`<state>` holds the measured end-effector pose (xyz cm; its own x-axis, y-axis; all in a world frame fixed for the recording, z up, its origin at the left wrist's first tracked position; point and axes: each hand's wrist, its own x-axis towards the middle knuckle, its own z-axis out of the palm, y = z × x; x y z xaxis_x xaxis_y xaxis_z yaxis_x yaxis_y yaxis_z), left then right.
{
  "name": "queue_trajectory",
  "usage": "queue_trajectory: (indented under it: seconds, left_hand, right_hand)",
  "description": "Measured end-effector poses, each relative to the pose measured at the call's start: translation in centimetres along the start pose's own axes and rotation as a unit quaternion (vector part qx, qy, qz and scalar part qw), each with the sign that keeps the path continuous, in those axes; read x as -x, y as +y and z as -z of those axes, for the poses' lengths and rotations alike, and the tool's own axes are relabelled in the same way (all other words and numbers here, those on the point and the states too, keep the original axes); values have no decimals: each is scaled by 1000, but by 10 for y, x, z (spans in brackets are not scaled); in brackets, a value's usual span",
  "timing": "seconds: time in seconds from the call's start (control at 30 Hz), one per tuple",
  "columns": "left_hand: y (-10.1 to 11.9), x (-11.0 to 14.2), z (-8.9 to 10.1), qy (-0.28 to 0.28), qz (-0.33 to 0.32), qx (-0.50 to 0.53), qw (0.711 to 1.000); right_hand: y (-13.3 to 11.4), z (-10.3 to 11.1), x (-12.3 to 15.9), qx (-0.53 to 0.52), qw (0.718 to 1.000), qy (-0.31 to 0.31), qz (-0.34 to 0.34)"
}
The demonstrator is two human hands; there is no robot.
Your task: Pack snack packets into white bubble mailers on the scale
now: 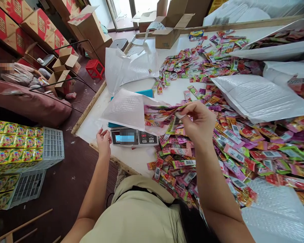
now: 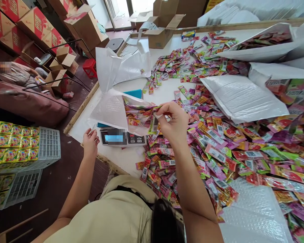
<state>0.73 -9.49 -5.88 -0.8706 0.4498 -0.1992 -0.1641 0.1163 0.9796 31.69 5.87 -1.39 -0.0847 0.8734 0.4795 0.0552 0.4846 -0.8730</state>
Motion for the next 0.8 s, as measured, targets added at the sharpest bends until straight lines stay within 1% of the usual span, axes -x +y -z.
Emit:
queue_trajectory:
  seconds: [0.1, 0.33, 0.47, 0.57, 0.63, 0.67, 0.73, 0.8]
  left_hand:
    - [1, 1, -2, 1, -3, 2, 1000]
    - [4, 3, 2, 5, -7, 2, 1000]
    - [3, 2, 3, 7, -13, -2, 1000]
    - [2, 1, 2, 9, -7, -3, 1000]
    - [2, 1, 1, 9, -4, -1, 1000]
    - [2, 2, 0, 7, -3, -1, 1000]
    - [2, 2, -2, 6, 0, -4, 1000]
    - [2, 3, -2, 7, 2, -7, 1000]
  right_hand:
    - [2, 8, 2, -8, 1000, 15, -7]
    - [2, 8, 3, -3, 999, 23, -25]
    - [-1, 14, 4, -13, 999, 26, -28]
    - [0, 16, 5, -3, 999, 16, -31]
    - [4, 7, 6, -4, 999, 4, -32]
    - [6, -1, 6, -8, 999, 0, -33]
    - [13, -25, 4, -13, 999, -10, -32]
    - [21, -54, 2, 1, 999, -46, -25]
